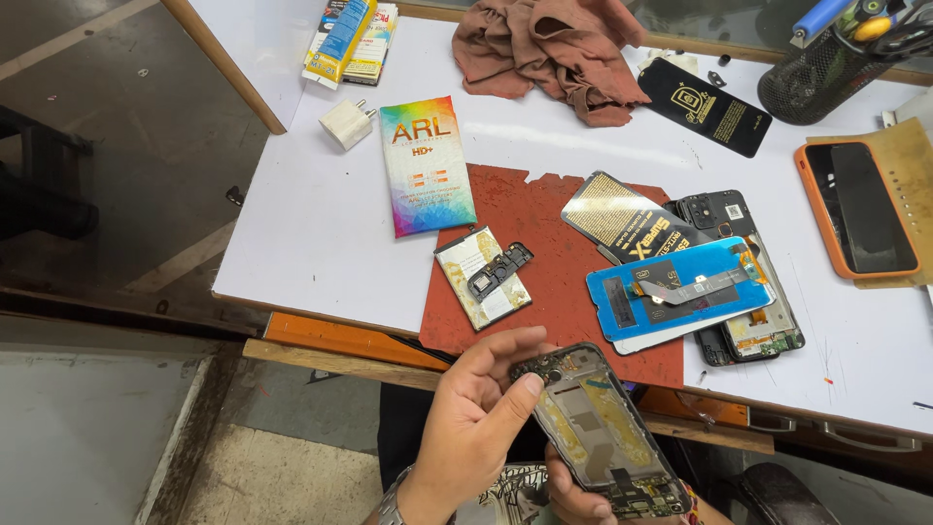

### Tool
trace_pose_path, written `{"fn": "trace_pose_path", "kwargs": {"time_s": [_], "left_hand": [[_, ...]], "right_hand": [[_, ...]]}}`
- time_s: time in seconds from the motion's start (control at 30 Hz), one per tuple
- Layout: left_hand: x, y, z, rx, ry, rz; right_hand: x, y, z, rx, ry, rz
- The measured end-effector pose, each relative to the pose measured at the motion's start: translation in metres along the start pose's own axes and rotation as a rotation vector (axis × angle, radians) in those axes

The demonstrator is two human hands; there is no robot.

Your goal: The person disassembles a smartphone, removes the battery and internal components, and uses a metal tool to pry and separate parts. They handle the motherboard, battery, and screen assembly, placing components on the workbench during the process.

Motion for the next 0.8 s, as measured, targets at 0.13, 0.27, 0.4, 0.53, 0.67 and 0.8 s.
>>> {"fn": "trace_pose_path", "kwargs": {"time_s": [0.13,0.27,0.4,0.53,0.67,0.8], "left_hand": [[0.000,-0.003,0.000,-0.033,-0.035,-0.077],[0.001,-0.007,-0.002,-0.035,-0.056,-0.037],[0.000,-0.008,-0.002,-0.044,-0.035,-0.029],[0.001,-0.007,-0.003,-0.007,-0.035,0.057],[0.011,-0.007,-0.004,-0.010,0.016,0.262],[0.016,-0.006,-0.003,0.023,-0.006,0.342]], "right_hand": [[-0.003,0.002,-0.010,0.118,0.017,-0.076],[-0.005,-0.002,-0.014,0.164,0.029,-0.100],[-0.005,-0.004,-0.013,0.169,0.048,-0.087],[-0.007,-0.003,-0.012,0.174,0.062,-0.081],[-0.004,-0.003,-0.011,0.143,0.061,-0.047],[-0.001,-0.005,-0.010,0.124,0.072,-0.004]]}}
Point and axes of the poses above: each hand's wrist, its own z-axis towards the middle knuckle, its own y-axis out of the palm, x = y × z, the point moved 1 cm from there along z, towards the middle knuckle, and after that the axes turned 4 degrees about x, right-handed, at the moved point
